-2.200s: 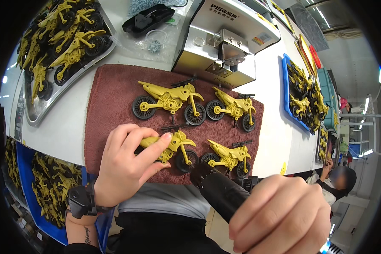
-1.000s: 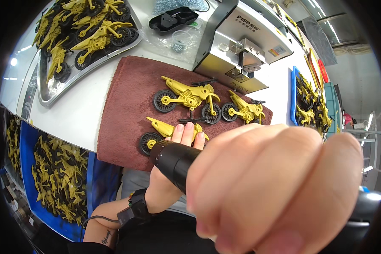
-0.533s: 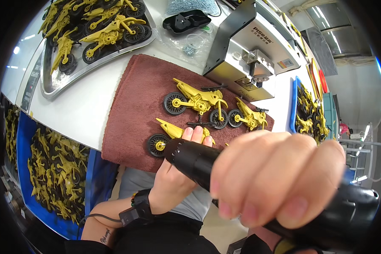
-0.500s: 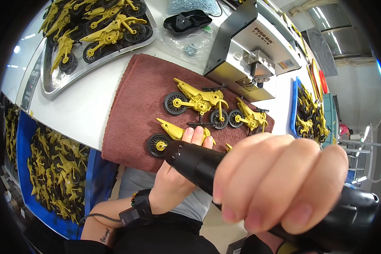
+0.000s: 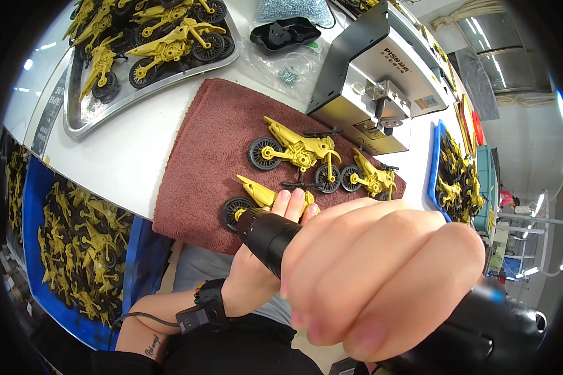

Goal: The worker is assembling yellow toy motorcycles by attaching parts and using an electric screwdriver to secure them.

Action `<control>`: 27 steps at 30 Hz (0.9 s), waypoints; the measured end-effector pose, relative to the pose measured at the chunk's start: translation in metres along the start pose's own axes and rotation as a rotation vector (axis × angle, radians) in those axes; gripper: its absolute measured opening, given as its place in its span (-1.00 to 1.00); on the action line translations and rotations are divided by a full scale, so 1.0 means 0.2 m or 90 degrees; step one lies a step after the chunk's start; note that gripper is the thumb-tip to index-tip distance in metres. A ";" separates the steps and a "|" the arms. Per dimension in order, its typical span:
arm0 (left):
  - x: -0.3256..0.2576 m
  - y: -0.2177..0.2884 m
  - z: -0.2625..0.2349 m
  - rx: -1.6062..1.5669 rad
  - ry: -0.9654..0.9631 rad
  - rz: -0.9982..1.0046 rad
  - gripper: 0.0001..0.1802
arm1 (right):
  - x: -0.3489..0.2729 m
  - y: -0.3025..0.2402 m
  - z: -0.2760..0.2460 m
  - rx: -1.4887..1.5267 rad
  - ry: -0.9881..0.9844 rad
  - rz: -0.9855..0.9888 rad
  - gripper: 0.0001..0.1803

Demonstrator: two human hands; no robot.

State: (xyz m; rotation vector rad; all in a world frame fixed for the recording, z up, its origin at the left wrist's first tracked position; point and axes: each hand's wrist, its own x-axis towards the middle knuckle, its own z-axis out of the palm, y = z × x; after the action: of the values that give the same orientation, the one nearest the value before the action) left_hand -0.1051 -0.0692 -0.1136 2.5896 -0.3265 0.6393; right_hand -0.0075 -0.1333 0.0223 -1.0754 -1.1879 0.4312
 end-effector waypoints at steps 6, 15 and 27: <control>-0.01 0.01 0.01 -0.017 -0.006 -0.005 -0.56 | -0.02 0.02 0.03 0.022 0.013 -0.033 -0.60; 0.00 0.01 -0.04 -0.010 -0.046 -0.036 -0.49 | 0.14 0.06 -0.01 0.157 -0.164 0.003 -0.82; -0.03 0.00 -0.02 0.035 -0.019 0.003 -0.46 | 0.27 0.13 0.05 0.286 -0.277 0.073 -0.89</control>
State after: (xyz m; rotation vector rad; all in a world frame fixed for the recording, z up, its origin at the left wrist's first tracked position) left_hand -0.1124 -0.0662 -0.1138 2.6536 -0.3294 0.6210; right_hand 0.0101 -0.0753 0.0280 -0.6740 -1.3242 1.0080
